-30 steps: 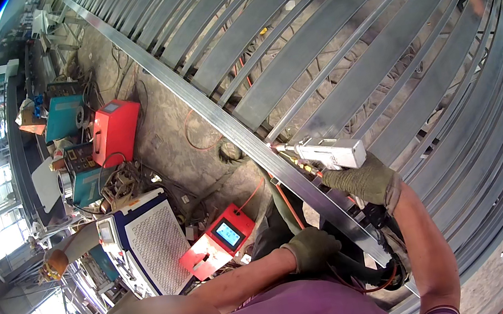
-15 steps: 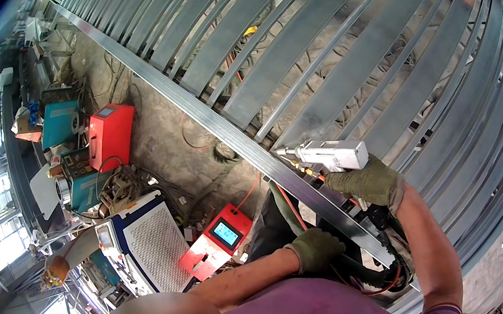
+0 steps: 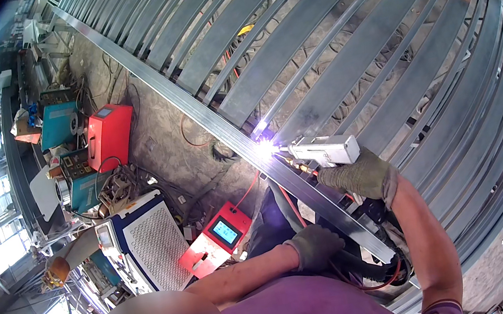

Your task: The person welds seams on a large metal frame using a handheld welding torch, producing bright sparks. After welding, the person lifts and repositions the frame on the workshop floor.

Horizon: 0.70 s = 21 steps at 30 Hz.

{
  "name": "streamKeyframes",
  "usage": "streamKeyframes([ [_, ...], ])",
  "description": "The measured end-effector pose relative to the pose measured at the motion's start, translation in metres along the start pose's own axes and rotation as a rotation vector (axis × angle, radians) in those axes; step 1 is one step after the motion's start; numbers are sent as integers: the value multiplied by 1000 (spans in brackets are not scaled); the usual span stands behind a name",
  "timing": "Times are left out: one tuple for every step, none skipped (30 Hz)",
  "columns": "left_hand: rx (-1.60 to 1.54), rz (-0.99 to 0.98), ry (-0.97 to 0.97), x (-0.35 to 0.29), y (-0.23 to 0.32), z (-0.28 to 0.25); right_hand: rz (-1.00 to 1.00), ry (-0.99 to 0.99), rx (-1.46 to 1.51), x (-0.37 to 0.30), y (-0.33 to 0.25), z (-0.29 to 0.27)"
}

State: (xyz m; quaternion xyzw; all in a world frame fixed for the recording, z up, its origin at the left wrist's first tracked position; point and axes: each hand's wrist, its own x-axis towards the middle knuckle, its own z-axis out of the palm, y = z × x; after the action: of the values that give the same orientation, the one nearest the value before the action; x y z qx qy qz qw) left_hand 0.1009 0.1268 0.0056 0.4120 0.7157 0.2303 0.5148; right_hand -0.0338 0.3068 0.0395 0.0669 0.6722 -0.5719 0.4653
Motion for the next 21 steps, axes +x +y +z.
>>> streamKeyframes([
  [-4,-9,-9,0,1,-2,-1,-11,-31,0,-2,-1],
  [-9,-17,-18,0,3,-6,-1,-20,-63,0,-4,-1],
  [-15,-20,-40,-1,5,-10,18,-19,-73,-1,-6,-1],
  [-28,-22,-32,-1,7,-11,37,-18,-83,-2,-8,-1],
  [-18,-22,-22,-1,6,-10,56,-17,-93,-2,-9,-1],
  [-8,-22,-11,0,5,-8,27,-13,-88,-1,-7,-1],
  [-6,-18,-5,0,5,-8,-2,-9,-83,0,-2,-2],
  [-5,-13,1,-1,5,-8,-30,-5,-77,1,2,-2],
  [-9,-20,-3,0,6,-7,-38,3,-72,1,4,-1],
  [-11,-19,-18,-1,6,-8,-46,10,-67,1,6,-1],
  [-14,-19,-33,-1,7,-12,-55,17,-62,1,7,-1],
  [-16,-18,-48,-2,8,-14,-57,15,-61,1,8,-1],
  [-16,-16,-43,-1,7,-13,-59,12,-60,1,9,-2],
  [-16,-14,-37,0,6,-10,-61,8,-60,2,10,-2],
  [-17,-13,-31,1,5,-7,-30,2,-61,0,6,-2],
  [-13,-9,-27,2,4,-5,1,-3,-61,-2,0,-2],
  [-9,-5,-24,2,4,-4,32,-8,-61,-3,-4,-2],
  [-5,-1,-20,3,3,-3,19,-3,-68,-3,-3,-2],
  [-9,-3,-17,2,4,-3,5,2,-75,-3,-2,-2],
  [-12,-3,-16,1,5,-6,-7,10,-81,-4,-1,-2],
  [-15,-4,-15,1,6,-9,-21,19,-74,-4,0,-2],
])
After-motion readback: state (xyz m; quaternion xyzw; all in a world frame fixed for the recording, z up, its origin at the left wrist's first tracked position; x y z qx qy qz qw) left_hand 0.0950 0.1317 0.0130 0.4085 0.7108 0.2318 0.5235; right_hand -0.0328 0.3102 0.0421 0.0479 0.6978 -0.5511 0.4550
